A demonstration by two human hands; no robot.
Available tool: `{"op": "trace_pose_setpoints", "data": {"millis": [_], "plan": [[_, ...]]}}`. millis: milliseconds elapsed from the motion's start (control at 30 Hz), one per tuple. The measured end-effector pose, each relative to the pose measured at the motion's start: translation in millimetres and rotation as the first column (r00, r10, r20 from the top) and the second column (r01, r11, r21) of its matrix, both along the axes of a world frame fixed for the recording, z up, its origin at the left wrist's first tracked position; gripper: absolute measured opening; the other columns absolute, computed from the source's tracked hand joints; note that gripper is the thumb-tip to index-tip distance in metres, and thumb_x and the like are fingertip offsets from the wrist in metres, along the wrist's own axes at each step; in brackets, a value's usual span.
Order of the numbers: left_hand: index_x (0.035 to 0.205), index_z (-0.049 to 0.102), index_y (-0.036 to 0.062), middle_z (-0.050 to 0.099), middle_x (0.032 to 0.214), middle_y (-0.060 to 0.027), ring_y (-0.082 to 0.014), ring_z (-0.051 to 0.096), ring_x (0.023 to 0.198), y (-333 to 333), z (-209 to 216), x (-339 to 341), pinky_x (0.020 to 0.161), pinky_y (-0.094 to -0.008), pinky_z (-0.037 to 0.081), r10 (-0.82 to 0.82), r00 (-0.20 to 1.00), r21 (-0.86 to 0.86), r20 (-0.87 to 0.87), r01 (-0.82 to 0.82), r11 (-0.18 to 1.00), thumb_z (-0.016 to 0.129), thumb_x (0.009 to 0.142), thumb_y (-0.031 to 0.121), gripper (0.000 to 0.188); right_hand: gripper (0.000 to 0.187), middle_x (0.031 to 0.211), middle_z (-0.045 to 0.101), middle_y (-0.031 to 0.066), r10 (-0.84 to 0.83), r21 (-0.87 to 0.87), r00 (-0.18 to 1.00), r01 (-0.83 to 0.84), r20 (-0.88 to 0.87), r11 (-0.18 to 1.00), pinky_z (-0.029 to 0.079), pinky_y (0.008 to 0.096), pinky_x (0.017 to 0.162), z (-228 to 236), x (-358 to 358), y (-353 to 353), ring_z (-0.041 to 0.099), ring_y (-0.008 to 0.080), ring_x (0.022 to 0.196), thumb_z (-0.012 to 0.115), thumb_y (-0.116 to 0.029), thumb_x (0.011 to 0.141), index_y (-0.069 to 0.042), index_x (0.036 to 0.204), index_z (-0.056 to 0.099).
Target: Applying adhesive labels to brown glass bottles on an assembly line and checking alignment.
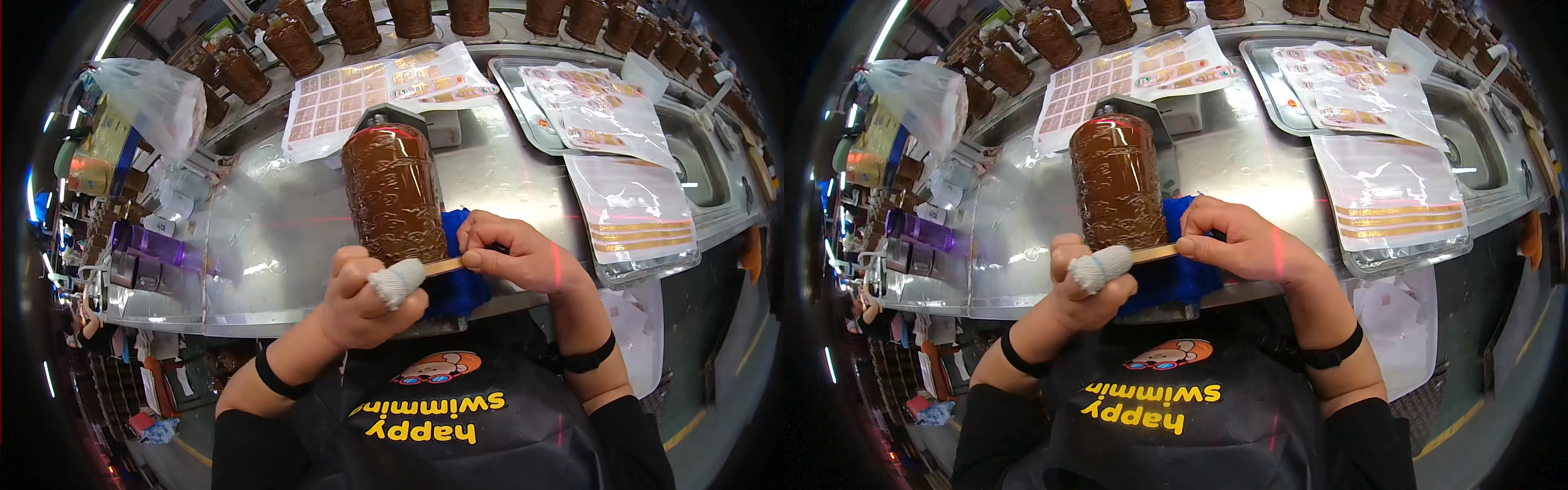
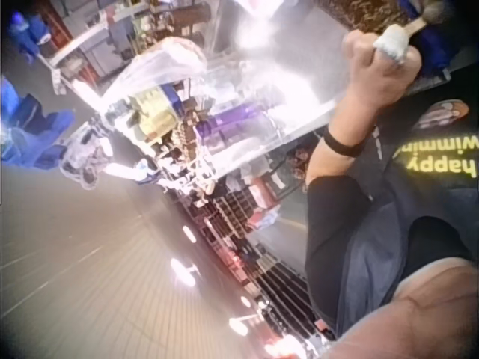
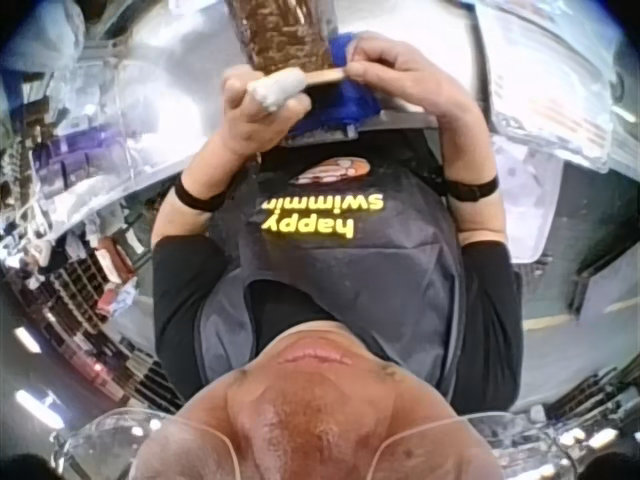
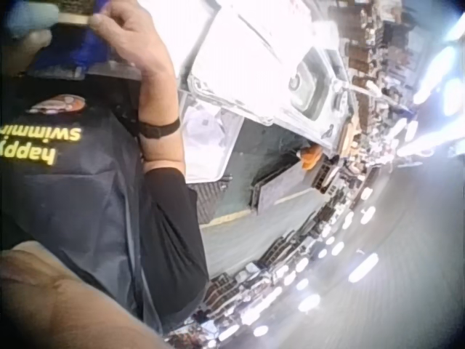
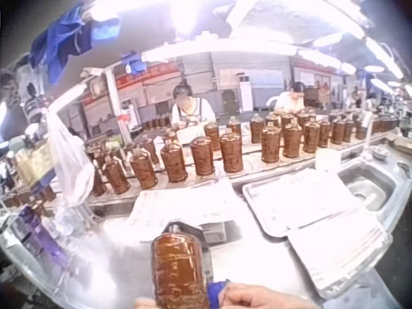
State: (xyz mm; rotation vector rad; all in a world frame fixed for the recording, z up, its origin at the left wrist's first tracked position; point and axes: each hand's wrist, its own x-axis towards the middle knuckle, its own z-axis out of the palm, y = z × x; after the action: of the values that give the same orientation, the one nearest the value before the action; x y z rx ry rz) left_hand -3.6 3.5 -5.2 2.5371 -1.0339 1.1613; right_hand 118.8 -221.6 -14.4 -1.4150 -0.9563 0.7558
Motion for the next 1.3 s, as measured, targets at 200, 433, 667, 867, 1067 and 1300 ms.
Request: {"op": "trace_pose_setpoints", "data": {"millis": [200,433,667,867,1067,1300], "plan": [[0.074,0.063,0.019,0.052,0.104,0.0022,-0.0237,0.043,0.091,-1,0,-1,0.065,-0.0379,0.036,0.03,1.0,-0.006,-0.006,-0.03,1.0,0.071,0.049,0.013,0.027,0.024,0.086,0.052,0.0043,0.007,0.006,0.999,-0.008,0.032,1.0,0.042,0.0281,0.075,-7,2,2,0.05,0.0147,0.083,0.062,-0.023,0.093,-0.001,0.083,0.057],[0.074,0.064,0.0213,0.052,0.103,0.0046,-0.0227,0.042,0.092,-5,9,5,0.068,-0.0377,0.037,-0.021,1.0,0.061,-0.01,0.021,0.998,0.071,0.048,0.014,0.028,0.024,0.086,0.052,0.0048,-0.003,0.024,0.999,0.002,0.037,1.0,0.042,0.0281,0.076,-5,0,2,0.05,0.0152,0.084,0.063,-0.023,0.092,-0.001,0.083,0.058],[0.073,0.062,0.0202,0.052,0.102,0.0027,-0.0234,0.042,0.09,-4,0,0,0.063,-0.0374,0.036,0.028,0.999,0.007,0.043,-0.028,1.0,0.072,0.048,0.012,0.029,0.025,0.086,0.052,0.0049,0.01,0.035,0.996,-0.013,0.091,0.999,0.042,0.0288,0.078,-6,0,4,0.05,0.0153,0.085,0.063,-0.023,0.092,-0.001,0.083,0.058],[0.079,0.063,0.0191,0.052,0.101,0.0049,-0.0198,0.042,0.09,-11,10,5,0.068,-0.0342,0.038,-0.002,1.0,0.119,0.0,0.002,0.993,0.073,0.052,0.011,0.031,0.026,0.086,0.052,0.0045,0.007,0.022,0.998,-0.009,0.068,1.0,0.041,0.0284,0.076,-7,0,6,0.049,0.0148,0.084,0.063,-0.024,0.092,-0.001,0.083,0.058],[0.091,0.063,0.0191,0.058,0.102,0.0099,-0.01,0.043,0.095,-17,8,6,0.078,-0.0282,0.038,0.044,0.999,0.093,-0.003,-0.043,0.995,0.076,0.065,0.026,0.03,0.027,0.086,0.052,0.0044,0.006,-0.006,1.0,-0.006,0.025,1.0,0.041,0.0278,0.075,-4,-1,5,0.048,0.0142,0.083,0.064,-0.026,0.092,-0.001,0.082,0.058],[0.078,0.063,0.0206,0.054,0.103,0.0052,-0.018,0.043,0.09,-10,3,2,0.07,-0.0335,0.038,0.04,0.997,0.074,0.067,-0.045,0.996,0.073,0.055,0.016,0.025,0.027,0.086,0.051,0.0051,-0.019,0.018,0.998,0.018,0.065,1.0,0.041,0.0288,0.075,-4,-3,7,0.048,0.0152,0.083,0.064,-0.026,0.091,-0.002,0.082,0.058]]}}
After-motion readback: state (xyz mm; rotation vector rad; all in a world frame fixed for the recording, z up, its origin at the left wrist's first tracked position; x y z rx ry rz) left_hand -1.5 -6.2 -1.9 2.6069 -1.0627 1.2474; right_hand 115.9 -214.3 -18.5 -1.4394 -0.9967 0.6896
